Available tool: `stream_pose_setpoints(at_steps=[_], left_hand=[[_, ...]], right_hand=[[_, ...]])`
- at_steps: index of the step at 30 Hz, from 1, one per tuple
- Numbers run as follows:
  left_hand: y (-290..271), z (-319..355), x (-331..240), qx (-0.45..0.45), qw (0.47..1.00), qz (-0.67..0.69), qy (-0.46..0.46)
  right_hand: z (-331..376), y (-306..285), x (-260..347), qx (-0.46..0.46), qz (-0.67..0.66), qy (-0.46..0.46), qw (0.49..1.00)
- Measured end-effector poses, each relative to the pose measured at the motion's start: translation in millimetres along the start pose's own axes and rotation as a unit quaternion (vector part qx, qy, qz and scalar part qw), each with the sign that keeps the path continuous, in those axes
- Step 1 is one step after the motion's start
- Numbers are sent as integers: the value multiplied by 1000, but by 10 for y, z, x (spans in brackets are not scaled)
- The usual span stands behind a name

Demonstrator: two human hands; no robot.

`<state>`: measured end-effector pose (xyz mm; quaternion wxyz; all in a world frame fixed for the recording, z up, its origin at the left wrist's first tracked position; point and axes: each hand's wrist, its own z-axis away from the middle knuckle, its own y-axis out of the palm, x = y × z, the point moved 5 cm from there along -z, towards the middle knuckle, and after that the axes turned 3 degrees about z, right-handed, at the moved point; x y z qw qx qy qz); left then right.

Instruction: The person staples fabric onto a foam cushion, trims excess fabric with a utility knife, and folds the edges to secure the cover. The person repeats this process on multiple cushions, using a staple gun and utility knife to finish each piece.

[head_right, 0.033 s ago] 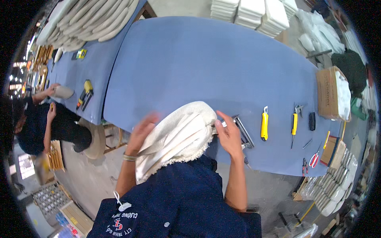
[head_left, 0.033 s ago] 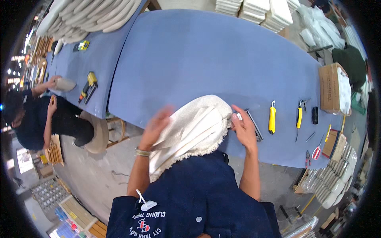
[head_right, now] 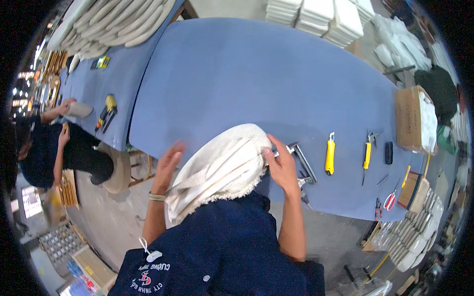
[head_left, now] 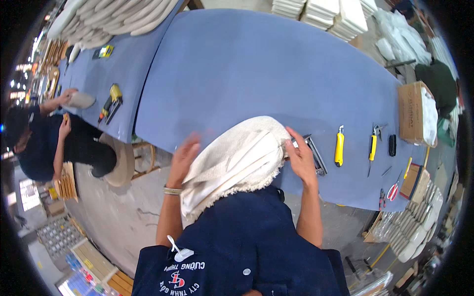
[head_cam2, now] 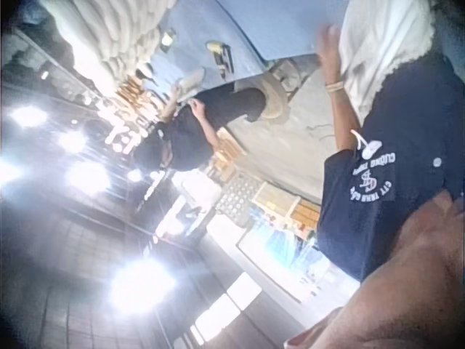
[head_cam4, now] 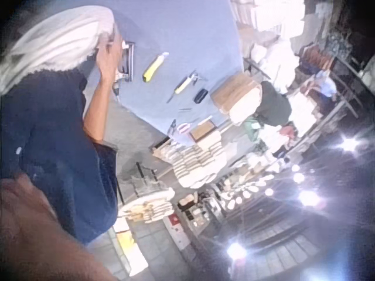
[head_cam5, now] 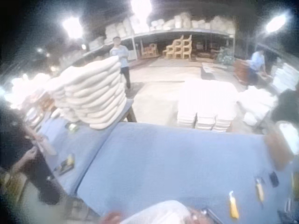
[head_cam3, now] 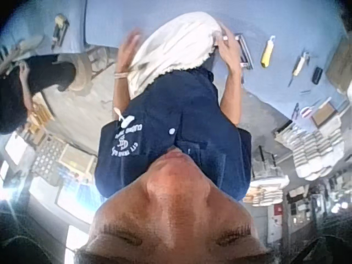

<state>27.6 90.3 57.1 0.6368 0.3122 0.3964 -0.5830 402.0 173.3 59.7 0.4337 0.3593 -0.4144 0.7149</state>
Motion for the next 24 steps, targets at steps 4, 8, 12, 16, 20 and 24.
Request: stream_pose_setpoints(at_steps=[4, 8, 12, 16, 20, 24], left_hand=[[-1101, 886, 1731, -151, 977, -13, -147], [-517, 1289, 2058, -216, 889, 325, -242], [173, 722, 1097, -147, 886, 430, -96], [902, -56, 707, -156, 814, 540, -144], [1174, -223, 542, -179, 784, 581, -129], [1246, -338, 723, -142, 762, 622, -116]], right_hand=[[-238, 325, -40, -85, -34, -130, 987], [-427, 298, -113, -83, -71, -57, 992], [-768, -278, 218, -143, -148, -29, 978], [-955, -809, 712, -153, 71, -127, 978], [-254, -163, 1244, -83, 244, -195, 946], [433, 908, 1344, 71, 292, -243, 922]])
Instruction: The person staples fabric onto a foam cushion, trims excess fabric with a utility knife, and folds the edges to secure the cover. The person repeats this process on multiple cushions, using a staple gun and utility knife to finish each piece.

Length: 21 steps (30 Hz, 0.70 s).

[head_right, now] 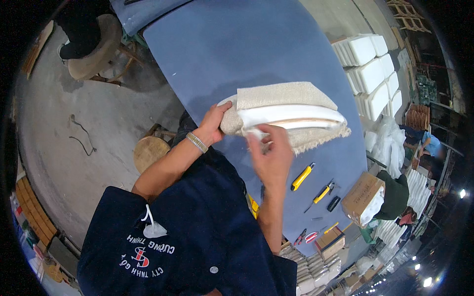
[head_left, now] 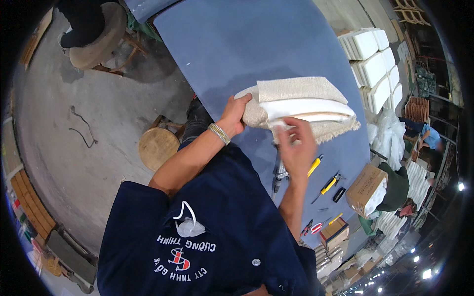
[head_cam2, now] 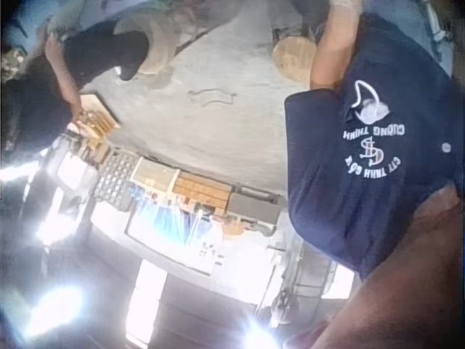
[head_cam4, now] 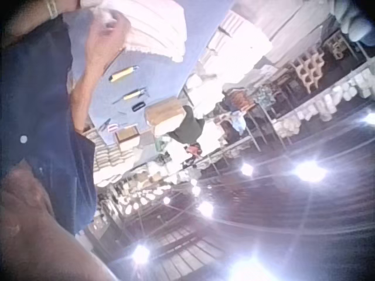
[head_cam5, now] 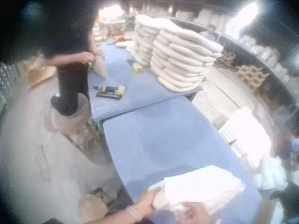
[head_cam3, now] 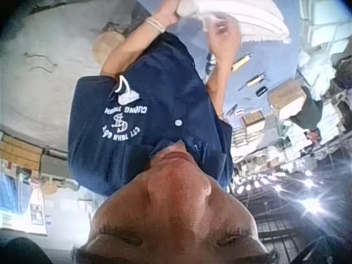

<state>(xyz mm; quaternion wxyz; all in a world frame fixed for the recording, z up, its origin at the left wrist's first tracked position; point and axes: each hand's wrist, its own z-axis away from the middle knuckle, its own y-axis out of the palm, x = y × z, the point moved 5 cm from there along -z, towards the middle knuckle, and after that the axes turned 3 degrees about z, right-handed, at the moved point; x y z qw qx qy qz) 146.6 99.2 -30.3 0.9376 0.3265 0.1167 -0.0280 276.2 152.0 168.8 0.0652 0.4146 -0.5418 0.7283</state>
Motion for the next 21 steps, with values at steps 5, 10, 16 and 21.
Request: stream_pose_setpoints(at_steps=[5, 10, 16, 21], left_hand=[[41, 83, -156, -28, 997, -59, -27], [-95, 215, -397, -4, 936, -295, 193], [220, 938, -904, 101, 620, -608, 485], [511, 831, -1195, 159, 582, -687, 406]], right_hand=[[-110, 530, 89, -40, 116, -40, 992], [-321, 706, 64, -27, 53, -81, 995], [-660, 807, 54, -85, -37, -130, 987], [-819, 812, 102, -106, -66, -131, 984]])
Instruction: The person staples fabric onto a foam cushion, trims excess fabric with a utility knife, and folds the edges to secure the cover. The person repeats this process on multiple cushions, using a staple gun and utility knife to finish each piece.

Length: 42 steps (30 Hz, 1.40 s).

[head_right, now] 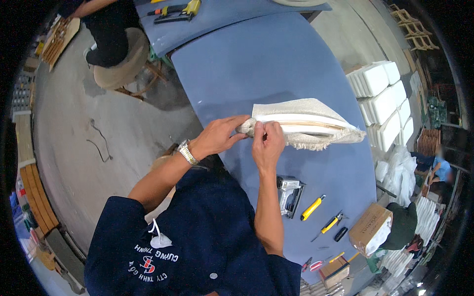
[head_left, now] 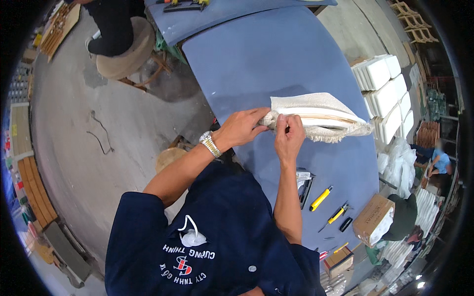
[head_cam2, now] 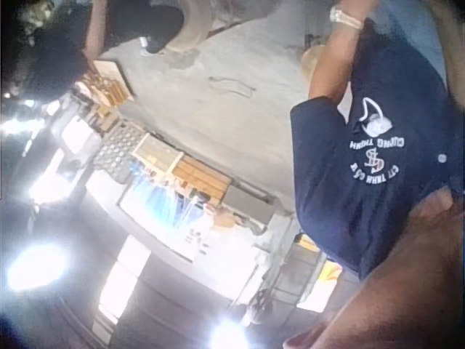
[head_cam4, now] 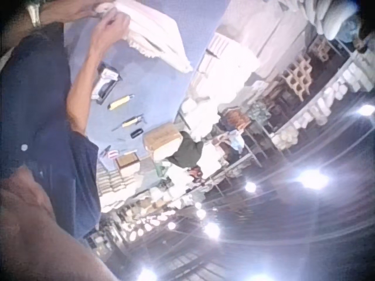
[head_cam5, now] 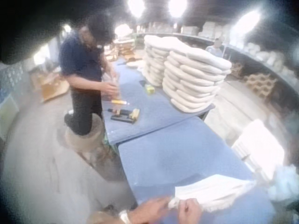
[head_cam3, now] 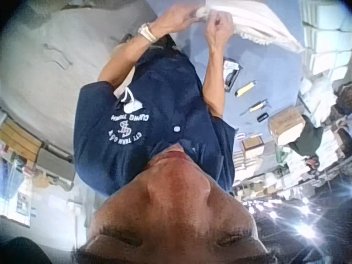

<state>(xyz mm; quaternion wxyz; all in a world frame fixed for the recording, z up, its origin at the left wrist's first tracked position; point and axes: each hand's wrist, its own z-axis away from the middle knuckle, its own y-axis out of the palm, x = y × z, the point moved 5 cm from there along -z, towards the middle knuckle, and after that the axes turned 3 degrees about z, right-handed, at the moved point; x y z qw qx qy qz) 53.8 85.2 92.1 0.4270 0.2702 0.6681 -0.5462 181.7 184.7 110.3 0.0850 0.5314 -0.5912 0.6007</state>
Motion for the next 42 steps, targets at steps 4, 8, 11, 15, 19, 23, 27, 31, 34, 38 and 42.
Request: stream_pose_setpoints(at_steps=[4, 8, 11, 15, 19, 23, 27, 31, 34, 38, 42], left_hand=[[-45, -141, 38, 8, 998, -17, 57], [-95, -255, 25, 11, 999, -1, 34], [-72, -290, 47, -11, 997, -16, 74], [-91, -319, 120, -10, 999, 25, 44], [135, -285, 358, 26, 957, 267, -114], [383, -292, 429, 32, 931, 320, -174], [366, -360, 364, 19, 953, 276, -126], [335, -364, 381, -8, 965, 242, -100], [305, -399, 367, -2, 970, 232, -76], [239, -403, 273, -3, 979, 200, -34], [271, -366, 276, 14, 983, 179, -47]], right_hand=[[-53, 53, -40, -25, -65, 1, 998], [-132, 53, -59, -29, -122, 14, 992], [-173, 73, -154, -33, -141, 18, 989], [-229, 153, -207, -39, -161, 33, 986], [-198, 57, -157, -28, -120, 31, 992], [-120, 92, -205, -17, -119, 26, 992], [-44, 54, -166, -2, -105, 56, 993], [-27, 33, -12, 21, -60, 60, 996], [27, 58, 9, 30, -13, 67, 997], [215, -101, 99, -16, 66, 114, 991], [1305, -764, -760, -188, 103, 340, 916]])
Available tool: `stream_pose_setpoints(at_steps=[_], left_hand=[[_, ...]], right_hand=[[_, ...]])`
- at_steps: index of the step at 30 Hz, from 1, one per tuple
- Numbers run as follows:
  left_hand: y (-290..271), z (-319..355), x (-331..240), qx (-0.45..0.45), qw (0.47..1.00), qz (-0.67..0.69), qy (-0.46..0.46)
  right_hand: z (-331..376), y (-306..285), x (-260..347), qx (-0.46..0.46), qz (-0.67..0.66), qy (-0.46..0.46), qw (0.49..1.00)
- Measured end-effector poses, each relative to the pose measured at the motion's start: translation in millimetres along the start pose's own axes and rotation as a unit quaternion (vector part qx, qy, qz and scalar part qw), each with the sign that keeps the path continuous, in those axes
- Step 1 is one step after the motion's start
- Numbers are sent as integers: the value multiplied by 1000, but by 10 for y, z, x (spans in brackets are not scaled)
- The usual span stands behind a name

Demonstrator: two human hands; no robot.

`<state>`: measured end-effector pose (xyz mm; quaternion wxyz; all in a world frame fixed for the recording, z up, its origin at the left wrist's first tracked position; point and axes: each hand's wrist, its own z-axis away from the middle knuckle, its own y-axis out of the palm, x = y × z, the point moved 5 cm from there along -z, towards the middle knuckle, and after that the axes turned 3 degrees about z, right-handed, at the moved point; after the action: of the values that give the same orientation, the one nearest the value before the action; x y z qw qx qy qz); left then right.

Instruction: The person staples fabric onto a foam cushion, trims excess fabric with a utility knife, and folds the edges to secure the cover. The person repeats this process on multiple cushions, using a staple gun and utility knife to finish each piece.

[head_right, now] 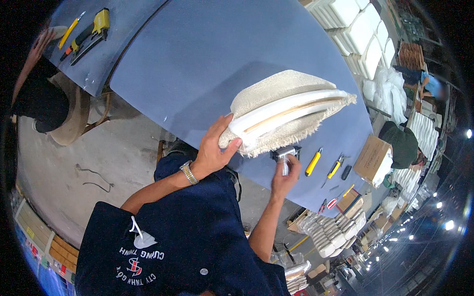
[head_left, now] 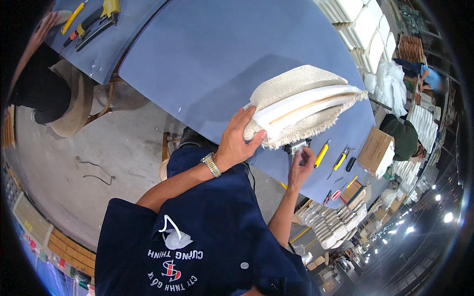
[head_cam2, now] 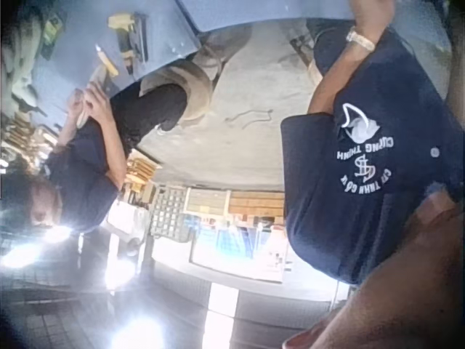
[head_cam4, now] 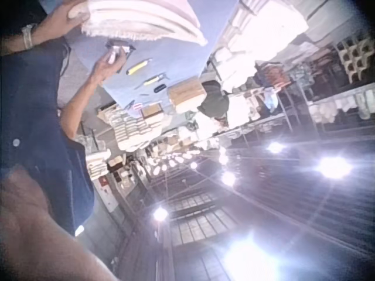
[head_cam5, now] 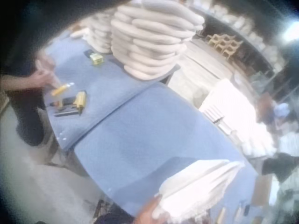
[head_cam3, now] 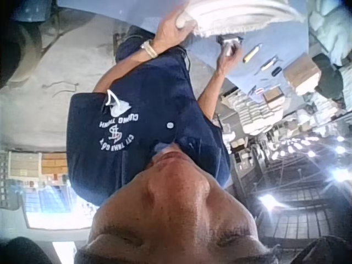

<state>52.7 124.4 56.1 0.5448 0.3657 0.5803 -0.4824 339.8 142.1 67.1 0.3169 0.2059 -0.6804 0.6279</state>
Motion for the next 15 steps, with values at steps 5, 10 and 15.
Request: stream_pose_setpoints(at_steps=[5, 10, 15], left_hand=[[3, 8, -6, 47, 998, -28, -1], [-12, -8, -4, 55, 997, -48, 13], [-4, 6, -11, 43, 998, -45, -2]], right_hand=[[67, -110, -1499, 87, 276, 33, 957], [-63, 22, -1756, 112, 308, 9, 945], [-104, -325, -875, 137, 105, 144, 974]])
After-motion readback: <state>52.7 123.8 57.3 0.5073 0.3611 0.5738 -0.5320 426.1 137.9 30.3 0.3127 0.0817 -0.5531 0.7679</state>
